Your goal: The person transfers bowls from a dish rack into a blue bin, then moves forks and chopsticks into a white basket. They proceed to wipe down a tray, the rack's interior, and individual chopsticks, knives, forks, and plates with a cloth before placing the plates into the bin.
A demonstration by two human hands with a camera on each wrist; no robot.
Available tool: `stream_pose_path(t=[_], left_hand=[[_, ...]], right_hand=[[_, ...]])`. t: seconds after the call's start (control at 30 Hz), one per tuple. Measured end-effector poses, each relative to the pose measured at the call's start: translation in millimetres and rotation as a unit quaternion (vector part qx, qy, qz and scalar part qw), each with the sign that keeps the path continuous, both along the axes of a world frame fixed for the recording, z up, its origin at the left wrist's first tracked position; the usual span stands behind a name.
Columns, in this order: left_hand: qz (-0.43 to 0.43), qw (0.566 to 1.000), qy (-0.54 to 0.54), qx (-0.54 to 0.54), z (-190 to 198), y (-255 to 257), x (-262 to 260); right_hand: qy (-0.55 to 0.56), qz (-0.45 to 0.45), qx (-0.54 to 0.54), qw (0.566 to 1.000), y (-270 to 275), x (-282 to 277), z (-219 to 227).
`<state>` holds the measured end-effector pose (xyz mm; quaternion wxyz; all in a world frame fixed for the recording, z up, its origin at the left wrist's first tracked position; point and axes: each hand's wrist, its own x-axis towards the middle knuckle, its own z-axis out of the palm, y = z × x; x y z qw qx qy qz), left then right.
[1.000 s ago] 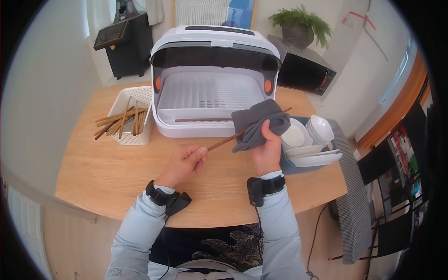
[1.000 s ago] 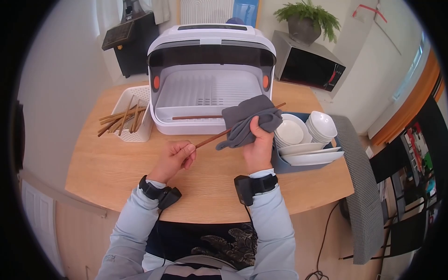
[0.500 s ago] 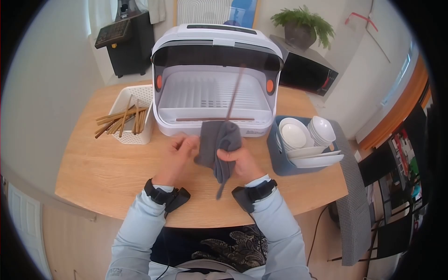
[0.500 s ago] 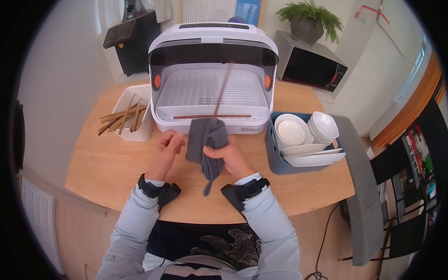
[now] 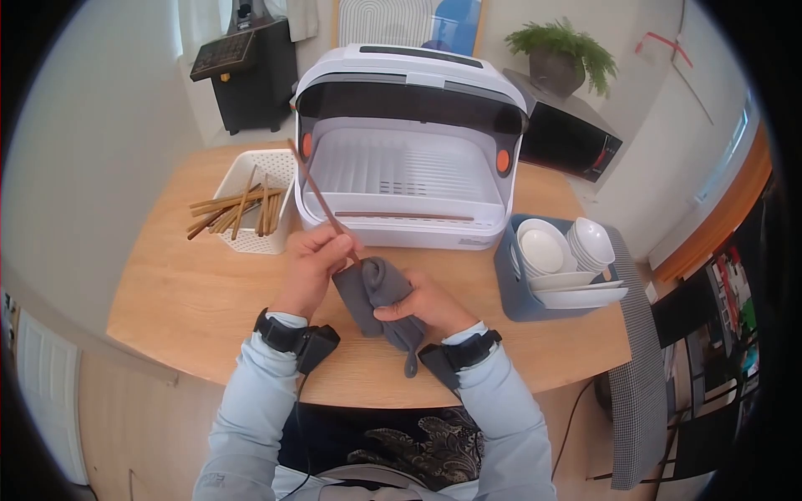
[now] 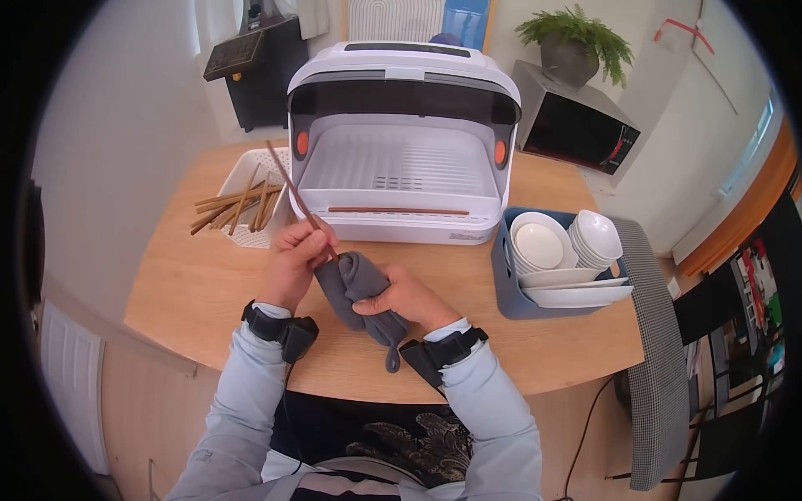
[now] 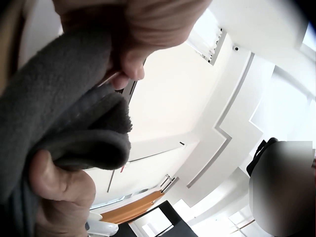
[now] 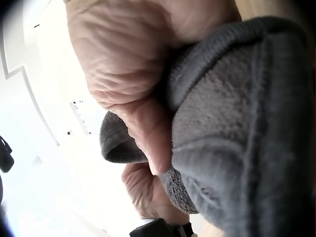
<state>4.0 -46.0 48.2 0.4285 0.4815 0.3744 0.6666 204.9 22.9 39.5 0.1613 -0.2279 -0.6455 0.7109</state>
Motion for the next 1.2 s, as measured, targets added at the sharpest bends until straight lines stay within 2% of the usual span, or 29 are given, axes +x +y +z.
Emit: stream_pose_path(t=[0.1, 0.2, 0.23, 0.27, 0.33, 0.4, 0.47, 0.5, 0.6, 0.63, 0.73, 0.8, 0.83, 0.9, 0.93, 1.03, 1.13, 1.2], left_hand=[[0.057, 0.993, -0.081, 0.063, 12, -2, -9], [0.168, 0.978, -0.071, 0.100, 29, -4, -13], [0.178, 0.980, -0.028, 0.085, 34, -6, -16], [0.200, 0.974, 0.064, 0.082, 37, -2, -15], [0.246, 0.936, 0.240, 0.074, 41, 4, -11], [0.255, 0.871, 0.408, 0.100, 47, 17, 2], [0.264, 0.774, 0.569, 0.086, 46, 30, 12], [0.230, 0.764, 0.600, 0.054, 42, 40, 13], [0.177, 0.706, 0.684, 0.051, 28, 73, 15], [0.168, 0.698, 0.694, 0.048, 27, 83, 15], [0.099, 0.725, 0.680, 0.044, 19, 108, 13], [0.087, 0.741, 0.666, 0.010, 15, 116, 17], [0.081, 0.749, 0.657, -0.007, 13, 118, 18], [0.117, 0.777, 0.617, 0.050, 18, 113, 21], [0.133, 0.788, 0.596, 0.077, 20, 108, 20], [0.182, 0.835, 0.514, 0.064, 38, 80, 21], [0.196, 0.877, 0.439, -0.002, 43, 47, 19], [0.120, 0.937, 0.322, -0.066, 39, 30, 20]], right_hand=[[0.004, 0.014, 0.001, 1.000, 2, 0, -2], [-0.003, 0.007, -0.061, 0.998, 5, 0, -7], [-0.001, 0.002, -0.043, 0.999, 8, -1, -9], [0.001, -0.003, -0.025, 1.000, 10, -1, -12], [0.009, -0.007, -0.013, 1.000, 14, 0, -16], [0.024, 0.000, -0.026, 0.999, 15, 0, -18], [0.012, -0.001, -0.017, 1.000, 14, 0, -17], [0.005, -0.003, -0.012, 1.000, 15, 0, -16], [0.001, -0.005, 0.001, 1.000, 19, 2, -22], [0.004, -0.008, 0.004, 1.000, 21, 4, -21], [0.008, -0.016, 0.014, 1.000, 25, 8, -21], [0.006, -0.017, 0.025, 1.000, 35, 7, -33], [0.000, -0.047, 0.033, 0.998, 39, 8, -39], [-0.008, -0.108, 0.048, 0.993, 39, 6, -41], [0.027, -0.102, 0.020, 0.994, 40, 7, -42], [0.124, -0.091, -0.071, 0.985, 33, 13, -17], [0.200, -0.095, -0.146, 0.964, 31, 15, -14], [0.243, -0.096, -0.169, 0.950, 30, 14, -12]])
